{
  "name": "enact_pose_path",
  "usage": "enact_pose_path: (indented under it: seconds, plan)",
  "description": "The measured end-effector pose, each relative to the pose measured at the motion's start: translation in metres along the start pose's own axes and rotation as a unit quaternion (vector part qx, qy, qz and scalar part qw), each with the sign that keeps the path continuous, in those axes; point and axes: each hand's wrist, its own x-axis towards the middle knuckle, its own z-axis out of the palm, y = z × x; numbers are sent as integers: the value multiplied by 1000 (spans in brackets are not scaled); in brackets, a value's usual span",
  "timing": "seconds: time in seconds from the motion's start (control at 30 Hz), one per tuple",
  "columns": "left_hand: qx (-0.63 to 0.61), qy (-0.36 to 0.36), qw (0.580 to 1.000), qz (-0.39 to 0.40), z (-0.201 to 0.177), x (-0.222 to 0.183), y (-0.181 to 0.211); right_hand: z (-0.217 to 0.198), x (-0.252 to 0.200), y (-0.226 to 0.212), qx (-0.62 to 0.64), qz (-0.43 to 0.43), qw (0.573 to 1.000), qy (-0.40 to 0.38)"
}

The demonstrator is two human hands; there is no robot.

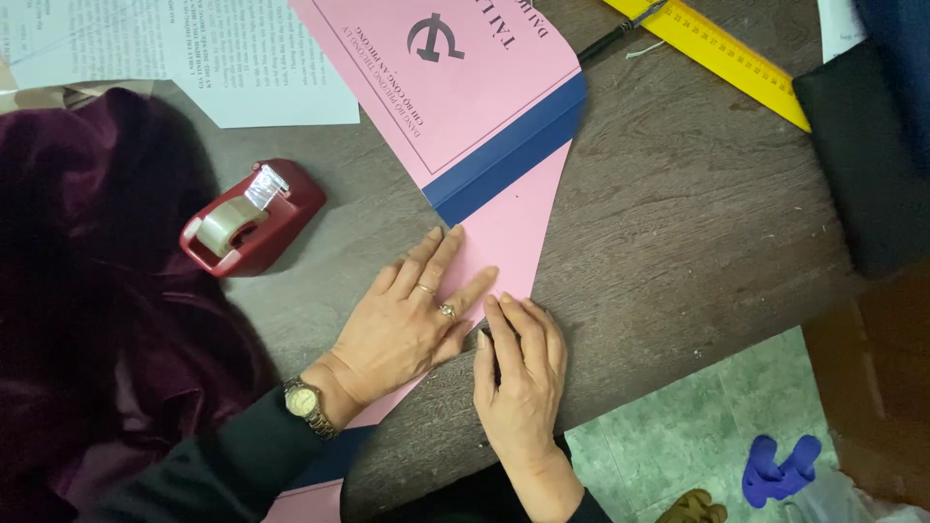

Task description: Cutting and assembling paper patterns for garment construction using scissors and tape.

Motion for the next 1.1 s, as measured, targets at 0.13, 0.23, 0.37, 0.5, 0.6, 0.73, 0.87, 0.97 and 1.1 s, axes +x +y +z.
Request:
enact_pose_path:
  seconds: [0.13,0.23,0.37,0.5,0.6,0.73,0.87,0.97,1.1]
  plan:
    - [8,-12,1000,-7,-2,1,4,-2,0,3,44,-5,999,0]
    - [14,-17,1000,-15,2,-1,6,-10,3,5,84,-18,996,4]
    - [14,-12,1000,-23,4,-2,7,-19,3,15,114,-30,993,-16]
    - [15,-9,1000,-19,5,-3,11,-34,14,24,182,-19,982,-57]
    - [2,3,1000,-28,4,-3,12,-48,27,33,248,24,962,-109]
    - [-15,25,998,-51,2,-3,13,-62,52,49,263,29,954,-139]
    - [-97,64,986,-117,6,-2,15,-57,81,61,243,-39,957,-150]
    - [-115,44,986,-116,13,-10,16,-36,94,70,231,-159,940,-194]
    - [-74,107,981,-144,21,-12,20,-9,106,76,178,-323,889,-270]
